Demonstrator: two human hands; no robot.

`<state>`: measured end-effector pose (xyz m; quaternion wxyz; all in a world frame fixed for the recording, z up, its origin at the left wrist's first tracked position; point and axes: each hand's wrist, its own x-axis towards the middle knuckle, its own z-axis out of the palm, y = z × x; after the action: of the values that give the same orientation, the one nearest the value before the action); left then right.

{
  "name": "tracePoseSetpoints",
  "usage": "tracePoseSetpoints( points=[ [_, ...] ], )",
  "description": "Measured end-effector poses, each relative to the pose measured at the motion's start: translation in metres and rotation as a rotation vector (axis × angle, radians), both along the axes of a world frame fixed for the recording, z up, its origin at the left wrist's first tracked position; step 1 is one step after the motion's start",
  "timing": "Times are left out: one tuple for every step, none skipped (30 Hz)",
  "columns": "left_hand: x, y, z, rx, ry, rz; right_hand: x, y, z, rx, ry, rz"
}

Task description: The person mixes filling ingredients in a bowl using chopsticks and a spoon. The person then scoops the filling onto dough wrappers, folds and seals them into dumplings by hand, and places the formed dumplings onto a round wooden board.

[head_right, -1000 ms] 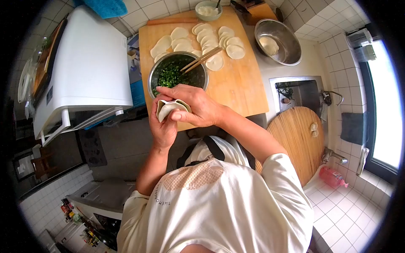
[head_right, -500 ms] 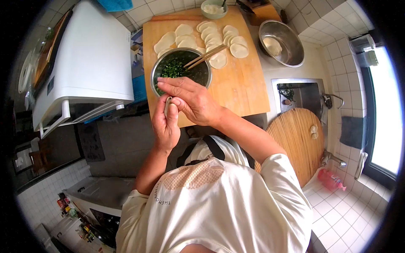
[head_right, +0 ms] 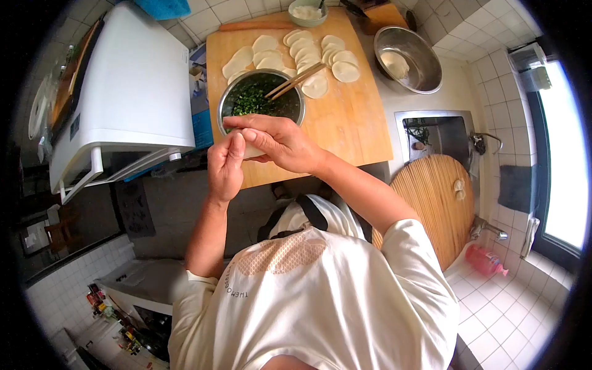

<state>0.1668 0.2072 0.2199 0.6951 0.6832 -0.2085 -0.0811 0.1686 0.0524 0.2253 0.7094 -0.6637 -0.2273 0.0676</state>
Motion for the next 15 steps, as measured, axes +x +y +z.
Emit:
tracePoseSetpoints(
  points=[
    [0.000, -0.001, 0.002, -0.049, 0.015, -0.040, -0.001, 0.000, 0.001, 0.084, 0.130, 0.031],
    [0.000, -0.003, 0.007, -0.048, 0.012, -0.044, -0.001, 0.000, 0.001, 0.086, 0.127, 0.028],
    [0.000, -0.006, 0.013, -0.062, 0.080, -0.045, -0.001, 0.000, 0.001, 0.101, 0.154, 0.047],
    [0.000, -0.007, 0.017, -0.074, 0.147, -0.046, 0.000, 0.000, 0.001, 0.117, 0.182, 0.068],
    [0.000, -0.008, 0.019, -0.072, 0.142, -0.050, 0.000, 0.000, 0.000, 0.119, 0.177, 0.064],
    [0.000, -0.008, 0.021, -0.047, 0.133, -0.049, 0.001, 0.000, -0.002, 0.156, 0.201, 0.092],
    [0.000, -0.009, 0.023, -0.023, 0.123, -0.049, 0.001, 0.000, -0.004, 0.193, 0.225, 0.119],
    [0.000, -0.011, 0.026, -0.020, 0.119, -0.055, 0.000, -0.001, -0.004, 0.196, 0.219, 0.113],
    [-0.001, -0.012, 0.029, 0.015, 0.114, -0.039, -0.001, -0.001, -0.004, 0.222, 0.250, 0.141],
    [-0.003, -0.013, 0.033, 0.050, 0.111, -0.023, -0.003, -0.001, -0.004, 0.248, 0.282, 0.169],
    [-0.005, -0.013, 0.036, 0.055, 0.110, -0.029, -0.006, -0.001, -0.003, 0.253, 0.279, 0.163],
    [-0.007, -0.012, 0.039, 0.169, 0.039, -0.025, -0.008, -0.001, -0.001, 0.230, 0.246, 0.163],
    [-0.007, -0.012, 0.040, 0.282, -0.034, -0.023, -0.011, -0.002, 0.001, 0.206, 0.213, 0.161],
    [-0.008, -0.014, 0.037, 0.285, -0.035, -0.031, -0.013, -0.001, 0.000, 0.209, 0.212, 0.153],
    [-0.010, -0.016, 0.030, 0.326, -0.264, 0.005, -0.016, 0.000, -0.004, 0.245, 0.124, 0.172]
  ],
)
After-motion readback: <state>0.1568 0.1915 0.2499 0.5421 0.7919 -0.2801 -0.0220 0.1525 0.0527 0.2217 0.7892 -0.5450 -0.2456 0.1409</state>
